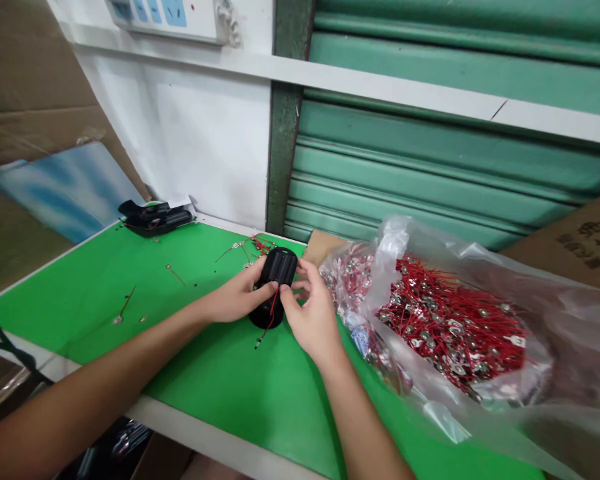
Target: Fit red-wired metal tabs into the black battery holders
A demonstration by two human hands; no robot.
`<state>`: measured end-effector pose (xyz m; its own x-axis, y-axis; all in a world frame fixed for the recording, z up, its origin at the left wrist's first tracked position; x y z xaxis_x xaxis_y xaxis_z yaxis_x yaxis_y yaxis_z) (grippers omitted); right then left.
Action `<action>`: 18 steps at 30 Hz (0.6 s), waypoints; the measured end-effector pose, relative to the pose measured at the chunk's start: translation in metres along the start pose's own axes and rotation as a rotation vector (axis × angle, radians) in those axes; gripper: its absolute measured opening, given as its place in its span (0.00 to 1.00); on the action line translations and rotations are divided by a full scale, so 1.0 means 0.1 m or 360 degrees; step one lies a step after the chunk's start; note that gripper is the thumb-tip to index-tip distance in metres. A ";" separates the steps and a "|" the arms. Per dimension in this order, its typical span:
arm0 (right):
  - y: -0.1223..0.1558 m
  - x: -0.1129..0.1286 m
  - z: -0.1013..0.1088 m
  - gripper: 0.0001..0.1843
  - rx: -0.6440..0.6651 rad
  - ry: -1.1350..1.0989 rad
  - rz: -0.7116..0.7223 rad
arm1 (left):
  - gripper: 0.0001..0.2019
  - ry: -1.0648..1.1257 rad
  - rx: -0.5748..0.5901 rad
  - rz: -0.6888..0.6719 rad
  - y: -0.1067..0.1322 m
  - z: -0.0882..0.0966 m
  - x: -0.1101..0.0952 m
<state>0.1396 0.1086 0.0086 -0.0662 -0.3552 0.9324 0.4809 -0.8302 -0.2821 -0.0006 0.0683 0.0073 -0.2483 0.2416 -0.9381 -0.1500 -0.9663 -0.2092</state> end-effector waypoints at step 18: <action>-0.05 -0.06 0.03 0.25 -0.0165 -0.0222 -0.0071 | 0.28 0.0595 -0.0139 0.0252 -0.04 0.09 0.11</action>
<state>0.1408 0.1159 0.0052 0.0403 -0.2600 0.9648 0.3872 -0.8860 -0.2550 -0.0113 0.0759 0.0000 0.1055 0.0559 -0.9928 -0.0519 -0.9967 -0.0616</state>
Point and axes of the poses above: each hand's wrist, its own y-axis away from the middle knuckle, its own z-axis out of the back of the hand, x = y × z, the point moved 5 cm from there along -y, towards the middle knuckle, and after that the axes turned 2 degrees about x, right-handed, at the moved point
